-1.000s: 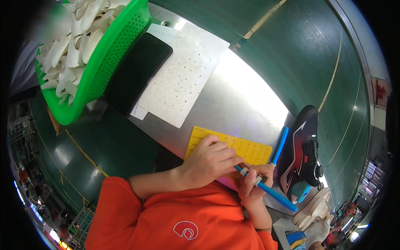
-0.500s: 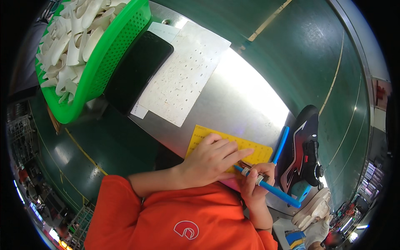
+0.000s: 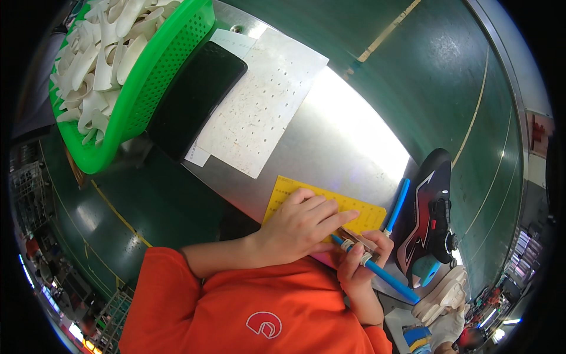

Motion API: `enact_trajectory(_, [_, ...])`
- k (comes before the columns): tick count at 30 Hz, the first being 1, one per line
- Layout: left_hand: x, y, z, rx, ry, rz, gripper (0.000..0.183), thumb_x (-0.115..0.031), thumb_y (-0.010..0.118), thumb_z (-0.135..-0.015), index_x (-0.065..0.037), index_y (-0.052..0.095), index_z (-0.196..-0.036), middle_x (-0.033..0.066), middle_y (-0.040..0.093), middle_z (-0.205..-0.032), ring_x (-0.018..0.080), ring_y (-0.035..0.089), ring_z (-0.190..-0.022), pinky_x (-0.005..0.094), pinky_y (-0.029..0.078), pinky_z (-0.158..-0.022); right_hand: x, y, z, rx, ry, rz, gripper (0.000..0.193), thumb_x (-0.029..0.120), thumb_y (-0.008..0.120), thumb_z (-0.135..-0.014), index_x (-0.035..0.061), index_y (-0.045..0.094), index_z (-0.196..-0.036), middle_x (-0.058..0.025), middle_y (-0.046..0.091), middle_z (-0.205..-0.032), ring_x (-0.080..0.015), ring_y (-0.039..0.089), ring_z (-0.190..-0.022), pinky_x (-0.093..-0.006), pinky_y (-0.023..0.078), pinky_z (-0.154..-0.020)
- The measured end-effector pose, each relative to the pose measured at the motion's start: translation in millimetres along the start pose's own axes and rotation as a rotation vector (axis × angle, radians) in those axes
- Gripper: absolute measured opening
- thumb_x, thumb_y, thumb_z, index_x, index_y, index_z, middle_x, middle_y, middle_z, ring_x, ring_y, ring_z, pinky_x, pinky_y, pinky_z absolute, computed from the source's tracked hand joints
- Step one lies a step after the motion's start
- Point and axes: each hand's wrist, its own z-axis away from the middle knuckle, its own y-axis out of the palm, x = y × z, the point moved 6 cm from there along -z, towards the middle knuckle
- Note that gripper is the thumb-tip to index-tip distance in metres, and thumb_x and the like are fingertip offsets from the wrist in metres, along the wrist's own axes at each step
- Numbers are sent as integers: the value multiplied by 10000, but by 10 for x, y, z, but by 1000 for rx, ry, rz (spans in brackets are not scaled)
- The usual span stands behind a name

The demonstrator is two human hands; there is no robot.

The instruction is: The person marks the soles of shoes using a blue pen and a yellow ruler. They handle a black shoe and a white shoe, placing the ruler on the sole and drawing lines. The person also picks up and examines the shoes before and after marking.

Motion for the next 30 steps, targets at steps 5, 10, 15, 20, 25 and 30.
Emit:
enact_trajectory(5, [-7,-8,-3,-3,2,-9,519,-297,716,-725,-128,547,-1186,46,563,-897,183,557,-873,335,371,-828,6,6,-10,-43,14,-17,269,192,474,-901,-39,389,-1009,-121,424,-940,-165,454,-734,-289,375,-640])
enact_trajectory(10, [-9,-6,-4,-7,14,-2,460,-297,708,-729,-120,577,-1133,41,566,-896,179,548,-885,333,364,-833,-13,11,-12,-50,-7,-15,258,193,473,-902,-32,386,-994,-108,417,-929,-140,467,-661,-267,379,-595])
enact_trajectory(15, [-10,-16,-5,-4,13,18,431,-291,698,-738,-120,587,-1117,34,570,-900,179,544,-893,334,358,-842,-40,24,45,-20,98,-92,266,200,470,-906,-30,372,-998,-102,414,-941,-114,473,-589,-248,387,-555])
enact_trajectory(20, [-10,9,1,-2,12,10,425,-290,696,-741,-122,587,-1116,33,573,-902,180,545,-891,337,360,-840,-23,27,33,-85,-18,-31,270,204,470,-905,-30,370,-997,-99,414,-939,-105,470,-564,-241,387,-545])
enact_trajectory(25, [-13,8,0,-4,12,8,413,-292,697,-741,-125,590,-1103,34,575,-897,182,549,-886,339,363,-837,0,10,22,-76,-5,-9,258,197,483,-895,-31,395,-980,-106,424,-923,-136,467,-663,-267,380,-603])
enact_trajectory(30, [-17,14,2,-12,12,5,400,-294,698,-741,-129,592,-1089,36,575,-895,183,550,-884,339,363,-837,15,0,14,-57,-18,16,248,188,494,-887,-31,412,-970,-112,435,-915,-161,445,-737,-287,367,-651])
